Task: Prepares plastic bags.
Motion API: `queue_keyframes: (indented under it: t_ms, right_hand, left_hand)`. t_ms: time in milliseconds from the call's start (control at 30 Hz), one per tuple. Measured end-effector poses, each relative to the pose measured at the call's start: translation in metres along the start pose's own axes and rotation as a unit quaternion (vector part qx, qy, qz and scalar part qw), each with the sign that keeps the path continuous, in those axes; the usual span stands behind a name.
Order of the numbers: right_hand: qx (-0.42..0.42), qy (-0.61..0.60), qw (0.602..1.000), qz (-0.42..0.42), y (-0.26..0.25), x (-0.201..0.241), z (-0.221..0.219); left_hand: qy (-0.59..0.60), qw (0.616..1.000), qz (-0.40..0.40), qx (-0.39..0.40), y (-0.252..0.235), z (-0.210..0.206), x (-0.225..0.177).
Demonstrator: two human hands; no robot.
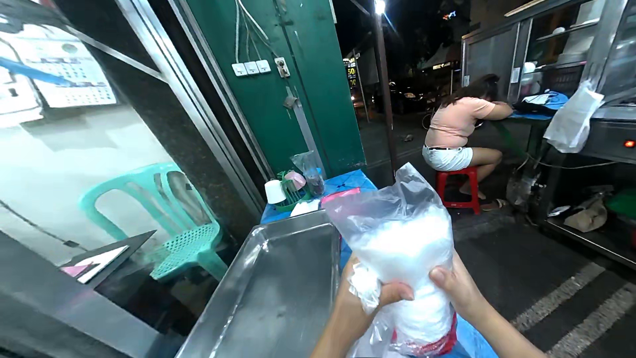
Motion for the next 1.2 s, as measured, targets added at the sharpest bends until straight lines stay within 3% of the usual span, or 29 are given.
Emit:
queue_keyframes:
  t_ms: [400, 567, 967, 1100, 1200]
  right_hand:
    - [0.085, 0.044, 0.995, -0.034, 0.026, -0.009, 0.010]
    - [0.018, 0.072, 0.995, 0.062, -0.009, 0.025, 0.010]
    - [-0.038, 0.154, 0.979, 0.127, 0.034, 0.010, -0.009]
    - [-0.007, 0.190, 0.978, 0.091, 0.035, 0.020, 0.006]
    - [-0.027, 0.206, 0.970, 0.124, 0.037, 0.052, 0.009]
  left_hand:
    - [-0.046, 0.992, 0.089, 0.070, 0.002, 0.005, 0.012]
    - [0.058, 0.992, 0.050, -0.097, 0.004, 0.011, -0.008]
    - [0.048, 0.995, 0.034, -0.075, 0.012, -0.003, 0.012]
    - [0.033, 0.982, 0.060, -0.174, 0.033, -0.001, 0.007]
    - [0.150, 0.963, 0.004, -0.223, 0.060, -0.006, -0.010]
Point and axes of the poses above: each hand's wrist, its own y-axis away from the middle knuckle, its own z-axis out of the back of the hand, x = y × z, the point moved 5 cm from there along -y, towards the middle knuckle, and after that the axes turned 13 degrees about z, right-handed, at the moved point
